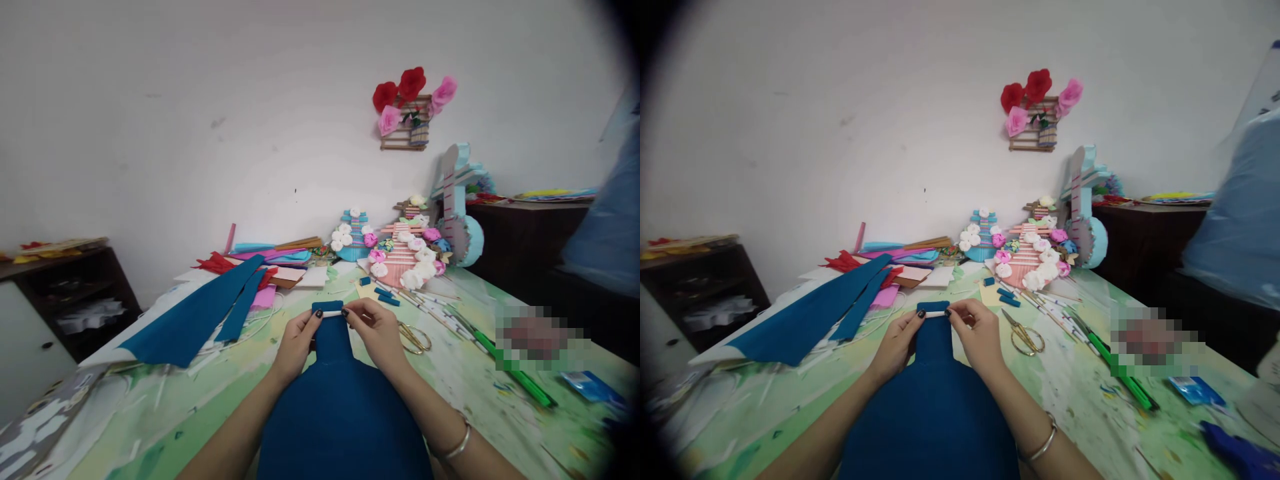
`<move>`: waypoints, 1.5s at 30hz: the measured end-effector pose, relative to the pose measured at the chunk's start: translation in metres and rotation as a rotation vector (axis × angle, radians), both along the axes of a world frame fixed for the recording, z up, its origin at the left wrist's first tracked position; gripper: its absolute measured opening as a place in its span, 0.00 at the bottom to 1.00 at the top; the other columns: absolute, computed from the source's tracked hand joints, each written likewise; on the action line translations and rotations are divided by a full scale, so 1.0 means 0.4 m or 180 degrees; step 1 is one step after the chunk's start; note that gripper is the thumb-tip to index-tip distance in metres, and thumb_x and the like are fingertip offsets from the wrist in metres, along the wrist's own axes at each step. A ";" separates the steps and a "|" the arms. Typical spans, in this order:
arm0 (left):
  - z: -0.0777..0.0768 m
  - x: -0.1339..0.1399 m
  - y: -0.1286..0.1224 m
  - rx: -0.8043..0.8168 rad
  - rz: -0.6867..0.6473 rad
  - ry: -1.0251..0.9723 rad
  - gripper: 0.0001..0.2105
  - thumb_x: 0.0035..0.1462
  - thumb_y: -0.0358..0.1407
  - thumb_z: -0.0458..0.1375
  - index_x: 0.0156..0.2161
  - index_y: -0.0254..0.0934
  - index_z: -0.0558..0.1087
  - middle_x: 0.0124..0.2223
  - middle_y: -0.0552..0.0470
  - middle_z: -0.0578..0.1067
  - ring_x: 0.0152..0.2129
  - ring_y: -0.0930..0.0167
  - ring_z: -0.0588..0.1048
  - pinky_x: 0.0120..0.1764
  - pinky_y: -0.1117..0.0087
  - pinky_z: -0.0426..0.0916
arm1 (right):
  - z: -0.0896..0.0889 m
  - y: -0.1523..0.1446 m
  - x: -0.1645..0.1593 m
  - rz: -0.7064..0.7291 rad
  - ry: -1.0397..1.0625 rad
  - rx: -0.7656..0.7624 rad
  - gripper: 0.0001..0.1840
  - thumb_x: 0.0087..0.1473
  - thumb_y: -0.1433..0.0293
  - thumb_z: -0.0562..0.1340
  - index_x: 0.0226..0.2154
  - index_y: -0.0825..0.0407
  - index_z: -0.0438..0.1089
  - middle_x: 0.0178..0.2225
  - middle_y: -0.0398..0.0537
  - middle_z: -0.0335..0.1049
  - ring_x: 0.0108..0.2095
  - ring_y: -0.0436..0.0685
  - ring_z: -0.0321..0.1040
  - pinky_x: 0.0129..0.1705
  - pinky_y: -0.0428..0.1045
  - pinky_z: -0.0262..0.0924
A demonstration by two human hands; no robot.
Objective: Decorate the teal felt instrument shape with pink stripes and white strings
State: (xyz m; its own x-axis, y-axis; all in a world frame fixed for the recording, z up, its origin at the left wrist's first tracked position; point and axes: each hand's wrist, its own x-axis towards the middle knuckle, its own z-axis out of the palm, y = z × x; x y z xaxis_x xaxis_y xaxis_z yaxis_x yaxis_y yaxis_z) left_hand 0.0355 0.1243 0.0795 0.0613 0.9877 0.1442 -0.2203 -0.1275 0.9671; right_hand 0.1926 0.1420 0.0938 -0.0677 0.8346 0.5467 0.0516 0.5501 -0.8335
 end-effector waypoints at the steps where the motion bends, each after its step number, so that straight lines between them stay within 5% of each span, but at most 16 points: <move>1: 0.000 0.000 -0.001 0.0018 -0.0008 0.0006 0.22 0.49 0.51 0.59 0.42 0.34 0.72 0.20 0.58 0.63 0.16 0.77 0.62 0.23 0.75 0.60 | -0.001 0.002 -0.001 0.0042 0.0063 -0.0106 0.10 0.48 0.61 0.64 0.28 0.52 0.71 0.26 0.46 0.68 0.28 0.53 0.66 0.29 0.47 0.62; 18: -0.005 0.001 0.004 -0.0085 -0.0103 0.0006 0.21 0.49 0.49 0.60 0.39 0.32 0.73 0.21 0.57 0.66 0.17 0.77 0.65 0.25 0.75 0.62 | -0.006 0.014 -0.004 0.0772 0.0707 -0.0868 0.16 0.42 0.64 0.67 0.33 0.50 0.64 0.29 0.40 0.65 0.27 0.49 0.63 0.27 0.45 0.59; 33: -0.017 0.003 0.017 -0.0432 -0.0291 0.0077 0.23 0.48 0.50 0.60 0.39 0.30 0.72 0.22 0.55 0.67 0.17 0.76 0.67 0.22 0.75 0.63 | -0.001 0.026 0.023 0.1154 0.0364 -0.1445 0.19 0.42 0.65 0.67 0.38 0.52 0.66 0.28 0.42 0.69 0.27 0.49 0.65 0.28 0.44 0.59; 38: -0.024 -0.004 0.024 -0.0643 -0.0306 0.0130 0.24 0.47 0.52 0.59 0.38 0.30 0.72 0.26 0.51 0.71 0.19 0.74 0.71 0.22 0.75 0.65 | -0.019 0.040 0.026 0.0981 0.0502 -0.1527 0.19 0.39 0.65 0.68 0.36 0.53 0.68 0.26 0.41 0.67 0.27 0.49 0.64 0.27 0.44 0.58; 45: -0.014 -0.034 0.036 -0.0482 -0.0162 -0.0299 0.22 0.50 0.47 0.60 0.44 0.32 0.73 0.35 0.45 0.76 0.24 0.73 0.74 0.25 0.75 0.68 | -0.016 0.028 0.022 0.1293 0.0438 -0.1639 0.20 0.38 0.65 0.69 0.36 0.53 0.67 0.26 0.42 0.68 0.27 0.49 0.65 0.28 0.45 0.59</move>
State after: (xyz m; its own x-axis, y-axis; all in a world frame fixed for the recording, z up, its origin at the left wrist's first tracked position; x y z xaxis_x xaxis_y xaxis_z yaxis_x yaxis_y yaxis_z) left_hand 0.0221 0.1386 0.0741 0.1049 0.9945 0.0015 -0.3130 0.0316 0.9492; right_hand 0.2012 0.1530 0.0875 -0.3898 0.9141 0.1117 -0.2014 0.0337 -0.9789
